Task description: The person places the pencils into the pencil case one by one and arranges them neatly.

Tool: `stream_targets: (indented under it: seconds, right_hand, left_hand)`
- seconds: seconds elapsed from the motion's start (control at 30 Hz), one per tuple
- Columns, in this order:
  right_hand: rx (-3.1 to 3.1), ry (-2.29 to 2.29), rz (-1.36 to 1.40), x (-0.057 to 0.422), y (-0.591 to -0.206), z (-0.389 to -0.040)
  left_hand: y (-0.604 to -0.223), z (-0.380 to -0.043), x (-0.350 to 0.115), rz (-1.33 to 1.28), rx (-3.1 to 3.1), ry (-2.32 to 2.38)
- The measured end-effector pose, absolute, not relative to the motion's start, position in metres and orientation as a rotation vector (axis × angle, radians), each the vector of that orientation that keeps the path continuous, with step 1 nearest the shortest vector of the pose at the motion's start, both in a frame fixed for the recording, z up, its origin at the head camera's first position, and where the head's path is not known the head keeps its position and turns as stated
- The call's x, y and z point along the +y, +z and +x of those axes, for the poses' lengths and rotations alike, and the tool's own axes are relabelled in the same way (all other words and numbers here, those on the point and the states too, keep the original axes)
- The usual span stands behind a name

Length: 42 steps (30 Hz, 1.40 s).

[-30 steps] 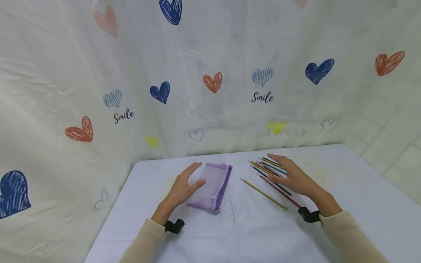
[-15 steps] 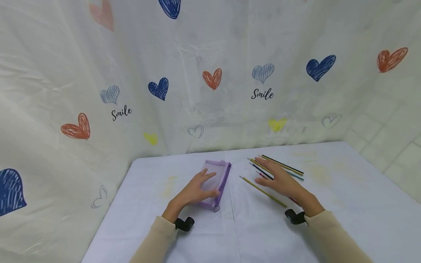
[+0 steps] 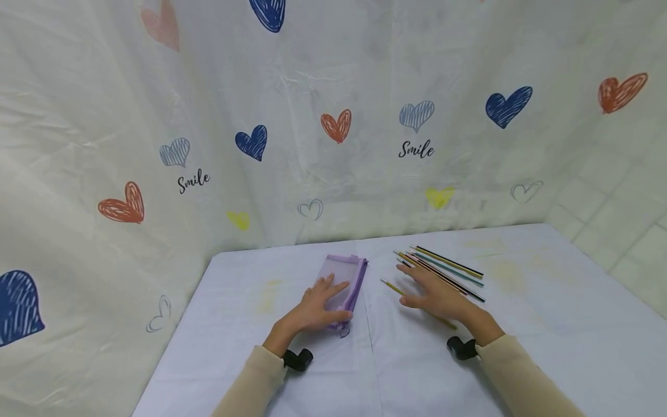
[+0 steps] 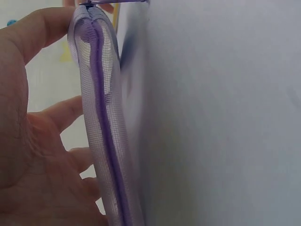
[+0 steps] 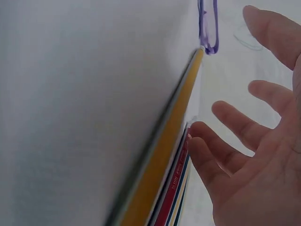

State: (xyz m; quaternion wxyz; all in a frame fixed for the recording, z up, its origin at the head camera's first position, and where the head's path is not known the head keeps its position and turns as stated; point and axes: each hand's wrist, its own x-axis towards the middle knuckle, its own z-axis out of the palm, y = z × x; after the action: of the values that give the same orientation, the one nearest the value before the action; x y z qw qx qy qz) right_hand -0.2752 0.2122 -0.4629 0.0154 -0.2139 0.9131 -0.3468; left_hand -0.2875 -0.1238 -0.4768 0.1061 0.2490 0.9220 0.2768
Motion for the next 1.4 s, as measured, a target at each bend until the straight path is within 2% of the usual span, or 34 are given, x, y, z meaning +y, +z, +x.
stream_targets:
  seconds: [0.27,1.4]
  right_hand:
    - [2.912,-0.917,-0.667,0.212,-0.466,-0.276]
    - [2.885,-0.904,-0.566,0.213,-0.472,-0.278]
  left_hand:
    - [-0.476,-0.285,-0.122,0.717,2.724,0.792]
    - [-0.484,-0.287,-0.123,0.692,2.708,0.85]
